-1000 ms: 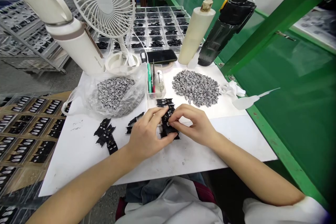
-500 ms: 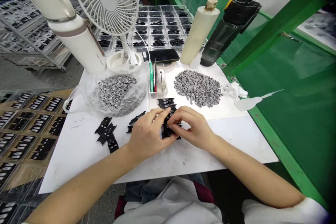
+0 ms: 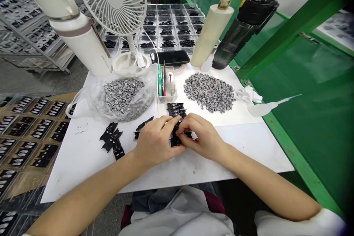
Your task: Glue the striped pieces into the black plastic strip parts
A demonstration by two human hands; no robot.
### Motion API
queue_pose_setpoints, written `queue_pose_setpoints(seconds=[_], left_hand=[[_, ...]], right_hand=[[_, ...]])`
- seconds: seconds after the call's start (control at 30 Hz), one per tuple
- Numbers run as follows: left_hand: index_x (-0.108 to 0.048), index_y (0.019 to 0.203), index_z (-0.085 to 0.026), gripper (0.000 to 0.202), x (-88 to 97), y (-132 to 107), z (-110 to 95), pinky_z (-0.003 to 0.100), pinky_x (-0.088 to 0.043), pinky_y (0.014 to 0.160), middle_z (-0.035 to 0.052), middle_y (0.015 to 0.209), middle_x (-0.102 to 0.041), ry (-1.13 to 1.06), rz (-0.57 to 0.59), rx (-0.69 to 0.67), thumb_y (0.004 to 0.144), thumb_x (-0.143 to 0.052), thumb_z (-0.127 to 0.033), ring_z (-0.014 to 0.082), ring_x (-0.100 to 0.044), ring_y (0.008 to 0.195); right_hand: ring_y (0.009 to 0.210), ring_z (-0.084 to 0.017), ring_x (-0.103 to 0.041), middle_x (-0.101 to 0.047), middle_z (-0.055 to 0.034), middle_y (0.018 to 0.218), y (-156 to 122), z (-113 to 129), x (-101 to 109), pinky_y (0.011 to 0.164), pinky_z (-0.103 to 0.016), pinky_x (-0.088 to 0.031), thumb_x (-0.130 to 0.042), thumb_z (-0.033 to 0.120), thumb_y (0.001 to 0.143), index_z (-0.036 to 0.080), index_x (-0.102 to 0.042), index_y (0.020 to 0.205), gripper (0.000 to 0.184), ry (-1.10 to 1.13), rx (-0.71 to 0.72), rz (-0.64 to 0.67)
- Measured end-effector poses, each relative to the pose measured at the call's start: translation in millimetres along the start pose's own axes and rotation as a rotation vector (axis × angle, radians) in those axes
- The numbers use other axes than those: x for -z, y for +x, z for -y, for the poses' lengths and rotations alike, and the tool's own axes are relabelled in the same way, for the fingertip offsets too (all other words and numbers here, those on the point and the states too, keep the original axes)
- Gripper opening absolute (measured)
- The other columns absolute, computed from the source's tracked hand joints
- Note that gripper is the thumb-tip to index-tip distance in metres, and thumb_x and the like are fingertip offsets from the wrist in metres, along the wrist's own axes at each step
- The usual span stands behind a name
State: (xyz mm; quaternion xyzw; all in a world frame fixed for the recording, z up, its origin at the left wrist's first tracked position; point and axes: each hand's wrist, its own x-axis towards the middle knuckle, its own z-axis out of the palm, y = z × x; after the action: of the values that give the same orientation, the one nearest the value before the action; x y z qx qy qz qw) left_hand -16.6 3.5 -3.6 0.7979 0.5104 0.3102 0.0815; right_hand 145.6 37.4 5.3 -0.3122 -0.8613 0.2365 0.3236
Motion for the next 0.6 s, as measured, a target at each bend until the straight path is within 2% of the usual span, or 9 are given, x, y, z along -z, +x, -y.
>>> queue_pose_setpoints(seconds=[0.2, 0.37, 0.6], left_hand=[[-0.056, 0.109, -0.018, 0.043, 1.0, 1.7, 0.2, 0.032, -0.047, 0.079, 0.0070, 0.101, -0.064, -0.003, -0.011, -0.034, 0.072, -0.055, -0.039, 0.0204, -0.060, 0.091], [-0.057, 0.106, -0.017, 0.041, 1.5, 1.4, 0.0, 0.032, -0.047, 0.074, 0.0079, 0.098, -0.065, 0.022, -0.019, -0.062, 0.073, -0.054, -0.040, 0.0207, -0.060, 0.086], [-0.054, 0.112, -0.016, 0.047, 2.9, 0.6, -0.1, 0.034, -0.046, 0.079, 0.0082, 0.102, -0.064, -0.033, 0.021, -0.046, 0.070, -0.057, -0.036, 0.0219, -0.059, 0.090]], right_hand=[[0.065, -0.011, -0.051, -0.052, -0.0001, 0.071, 1.3, -0.8, 8.7, 0.059, -0.024, -0.044, -0.058, 0.013, 0.074, 0.019, -0.053, 0.082, 0.011, 0.016, -0.054, 0.068], [0.064, -0.010, -0.050, -0.052, -0.0003, 0.072, 1.3, 0.1, 10.7, 0.058, -0.023, -0.042, -0.057, 0.012, 0.073, 0.018, -0.053, 0.081, 0.011, 0.021, -0.080, 0.093], [0.063, -0.011, -0.049, -0.052, 0.0001, 0.068, 0.8, 1.0, 5.8, 0.055, -0.023, -0.041, -0.054, 0.008, 0.072, 0.019, -0.053, 0.074, 0.011, 0.043, -0.004, 0.062]])
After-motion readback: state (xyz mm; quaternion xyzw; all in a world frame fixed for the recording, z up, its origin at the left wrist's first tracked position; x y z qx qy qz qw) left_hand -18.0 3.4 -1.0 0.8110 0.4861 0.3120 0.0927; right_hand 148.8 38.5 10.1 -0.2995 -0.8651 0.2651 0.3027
